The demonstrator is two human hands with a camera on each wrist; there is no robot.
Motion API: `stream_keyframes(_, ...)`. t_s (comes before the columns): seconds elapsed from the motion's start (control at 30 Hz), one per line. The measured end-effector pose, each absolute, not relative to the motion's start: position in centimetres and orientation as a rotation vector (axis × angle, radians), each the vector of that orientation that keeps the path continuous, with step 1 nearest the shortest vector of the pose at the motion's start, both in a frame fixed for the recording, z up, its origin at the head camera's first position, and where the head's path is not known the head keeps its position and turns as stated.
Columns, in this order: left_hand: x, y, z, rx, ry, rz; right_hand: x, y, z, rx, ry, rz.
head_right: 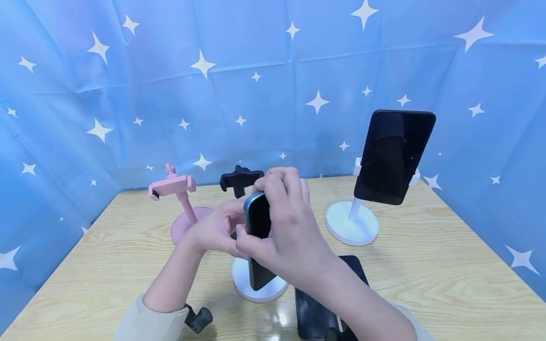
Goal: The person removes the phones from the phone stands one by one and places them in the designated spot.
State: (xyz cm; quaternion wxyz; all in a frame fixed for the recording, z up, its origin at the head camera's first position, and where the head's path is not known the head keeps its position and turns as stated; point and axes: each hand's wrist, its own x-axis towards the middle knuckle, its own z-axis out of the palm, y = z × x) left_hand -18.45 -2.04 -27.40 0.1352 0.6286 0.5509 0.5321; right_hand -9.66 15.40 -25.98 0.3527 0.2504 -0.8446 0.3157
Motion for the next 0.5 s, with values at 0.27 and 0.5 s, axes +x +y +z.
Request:
stream_keyframes(0.27, -18.2, -2.2, -27.4, 1.802, 1.619, 1.517, -7.6, 14.5, -23.1, 0.699, -2.209, 0.872)
stream_keyframes(0.5, -18.1, -1.8, -27.9, 1.889, 1.690, 1.508, -7.7, 14.6, -23.3, 0.706, -2.189, 0.862)
